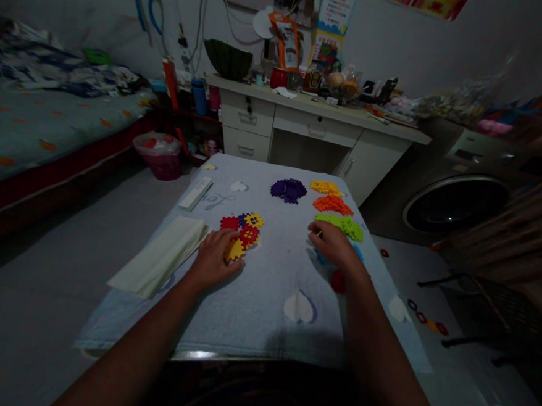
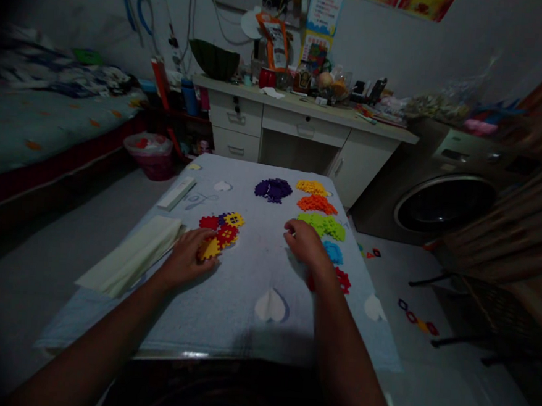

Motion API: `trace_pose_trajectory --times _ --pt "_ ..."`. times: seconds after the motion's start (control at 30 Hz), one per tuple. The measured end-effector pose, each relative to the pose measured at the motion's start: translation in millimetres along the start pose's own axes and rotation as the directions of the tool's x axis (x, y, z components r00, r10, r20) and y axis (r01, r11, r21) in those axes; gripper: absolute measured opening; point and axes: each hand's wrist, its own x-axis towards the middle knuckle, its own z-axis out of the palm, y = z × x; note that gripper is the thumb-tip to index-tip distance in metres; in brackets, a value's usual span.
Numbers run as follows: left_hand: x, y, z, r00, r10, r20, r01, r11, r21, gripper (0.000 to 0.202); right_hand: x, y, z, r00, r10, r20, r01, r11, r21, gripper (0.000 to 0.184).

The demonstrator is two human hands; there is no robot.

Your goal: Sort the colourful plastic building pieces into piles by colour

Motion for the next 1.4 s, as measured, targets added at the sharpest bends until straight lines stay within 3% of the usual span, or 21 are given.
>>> trace_pose_trajectory --times 0.13,0.3,0.47,0.6,0.83,1.13,1.4 --pt "-0.3 2.1 -1.5 1.000 0.015 0.027 -0.015 1.000 -0.009 0.061 19.5 -49.7 46.0 0.972 -0.169 0.166 0.169 0.986 0.010 0.021" --pt "0.2 1.2 0.8 1.000 0.010 0.000 -0.010 1.000 -0.027 0.051 34.8 -71.8 98.9 0.978 -0.207 0.001 0.206 0.975 0.087 0.034" --pt "1.5 -0.2 1.9 0.999 0.032 -0.011 -0.032 0.997 -0.065 0.047 38.0 -67.3 122.1 0.954 -0.299 -0.032 0.300 0.946 0.124 0.048" --pt "3.4 1.8 0.9 0.999 0.024 -0.028 -0.027 0.996 -0.089 0.045 37.1 -58.7 129.2 0.956 -0.290 -0.044 0.293 0.948 0.125 0.046" --pt "4.4 5.9 -2.9 0.999 0.002 -0.035 -0.005 0.993 -0.114 0.043 37.4 -53.1 131.7 0.948 -0.302 -0.100 0.314 0.941 0.128 0.020" --pt "3.9 4.9 -3.7 0.996 -0.030 -0.080 0.020 0.992 -0.124 0.044 31.4 -50.2 118.0 0.927 -0.309 -0.211 0.353 0.909 0.222 0.017" --pt "4.4 5.5 -3.6 0.998 -0.031 -0.048 0.026 0.994 -0.111 0.042 32.9 -44.0 115.8 0.960 -0.116 -0.255 0.229 0.851 0.473 0.015"
